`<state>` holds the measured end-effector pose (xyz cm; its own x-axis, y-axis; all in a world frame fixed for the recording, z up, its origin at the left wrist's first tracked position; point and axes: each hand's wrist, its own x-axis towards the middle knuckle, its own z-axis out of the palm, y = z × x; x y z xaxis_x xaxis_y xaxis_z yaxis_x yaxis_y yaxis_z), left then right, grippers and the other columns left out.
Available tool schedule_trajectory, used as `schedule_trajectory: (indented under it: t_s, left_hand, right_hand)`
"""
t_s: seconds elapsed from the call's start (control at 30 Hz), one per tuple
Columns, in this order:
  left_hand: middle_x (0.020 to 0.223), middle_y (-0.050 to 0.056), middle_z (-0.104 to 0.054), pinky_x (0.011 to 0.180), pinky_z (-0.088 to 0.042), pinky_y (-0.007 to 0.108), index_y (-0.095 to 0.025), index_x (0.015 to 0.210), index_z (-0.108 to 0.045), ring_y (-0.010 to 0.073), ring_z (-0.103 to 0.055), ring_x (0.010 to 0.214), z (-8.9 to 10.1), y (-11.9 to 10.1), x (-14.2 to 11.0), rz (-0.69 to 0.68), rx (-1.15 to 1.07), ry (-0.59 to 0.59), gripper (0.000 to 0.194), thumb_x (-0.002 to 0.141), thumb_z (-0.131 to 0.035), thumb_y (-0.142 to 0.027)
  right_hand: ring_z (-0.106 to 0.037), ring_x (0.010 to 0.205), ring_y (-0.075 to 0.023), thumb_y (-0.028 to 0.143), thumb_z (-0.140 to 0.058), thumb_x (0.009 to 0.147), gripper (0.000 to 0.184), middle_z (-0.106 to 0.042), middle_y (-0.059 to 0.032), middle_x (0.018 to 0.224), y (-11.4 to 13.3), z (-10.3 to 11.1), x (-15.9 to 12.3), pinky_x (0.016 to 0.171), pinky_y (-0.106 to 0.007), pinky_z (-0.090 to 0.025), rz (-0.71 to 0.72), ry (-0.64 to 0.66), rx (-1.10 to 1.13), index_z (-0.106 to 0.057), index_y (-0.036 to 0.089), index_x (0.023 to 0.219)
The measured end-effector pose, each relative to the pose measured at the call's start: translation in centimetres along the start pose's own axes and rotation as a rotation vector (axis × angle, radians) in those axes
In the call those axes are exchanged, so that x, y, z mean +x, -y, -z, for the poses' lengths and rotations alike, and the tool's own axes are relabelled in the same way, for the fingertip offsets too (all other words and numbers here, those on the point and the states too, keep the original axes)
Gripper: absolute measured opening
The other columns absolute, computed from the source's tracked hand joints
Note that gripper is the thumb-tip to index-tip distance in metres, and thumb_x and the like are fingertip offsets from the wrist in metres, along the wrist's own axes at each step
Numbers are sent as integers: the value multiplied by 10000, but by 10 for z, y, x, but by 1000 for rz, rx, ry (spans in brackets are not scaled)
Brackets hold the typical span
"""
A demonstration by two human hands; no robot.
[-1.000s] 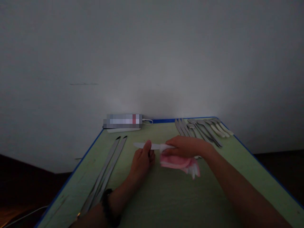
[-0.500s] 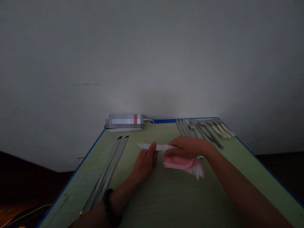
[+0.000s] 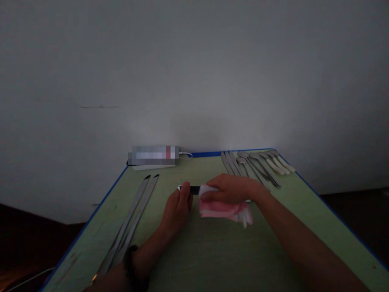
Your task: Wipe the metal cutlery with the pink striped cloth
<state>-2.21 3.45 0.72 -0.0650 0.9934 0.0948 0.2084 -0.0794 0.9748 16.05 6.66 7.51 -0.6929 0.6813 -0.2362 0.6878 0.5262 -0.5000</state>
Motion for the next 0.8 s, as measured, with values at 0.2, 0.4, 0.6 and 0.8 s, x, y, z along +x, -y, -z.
schedule_trajectory:
  t_s: [0.2,0.4,0.6,0.8]
  left_hand:
    - [462,-79,-265,381,-214,197,-217,548,-359,89,-232,392,0,6,6,177,-436,48,452,856,-393,-546]
    - [516,-64,-382,425,-280,182,-207,601,-435,100,-334,451,0,4,5,40,-260,202,261,804,-509,-353]
    - [739,35,-632,661,-418,246,-193,771,-636,191,-563,700,2,-4,-11,-268,191,525,194,852,-505,-311]
    - [655,19,-624,658,-430,252,-213,898,-622,176,-573,593,1,0,-13,-250,218,614,184,889,-447,-266]
  right_hand:
    - [-495,636,-123,481,-437,875,376,-606,-29,709,4,-1,4,580,-239,-319,61,-192,102,-588,161,748]
    - [-475,644,-115,596,-370,862,476,-581,-9,744,1,-8,17,570,-228,-350,5,-694,619,-565,167,797]
    - [-562,779,-142,655,-368,821,509,-630,-38,880,7,-26,37,686,-242,-434,-43,-907,1135,-572,200,929]
    - [-559,680,-140,568,-379,804,395,-622,-44,792,16,-26,42,584,-230,-441,-52,-811,1292,-509,198,849]
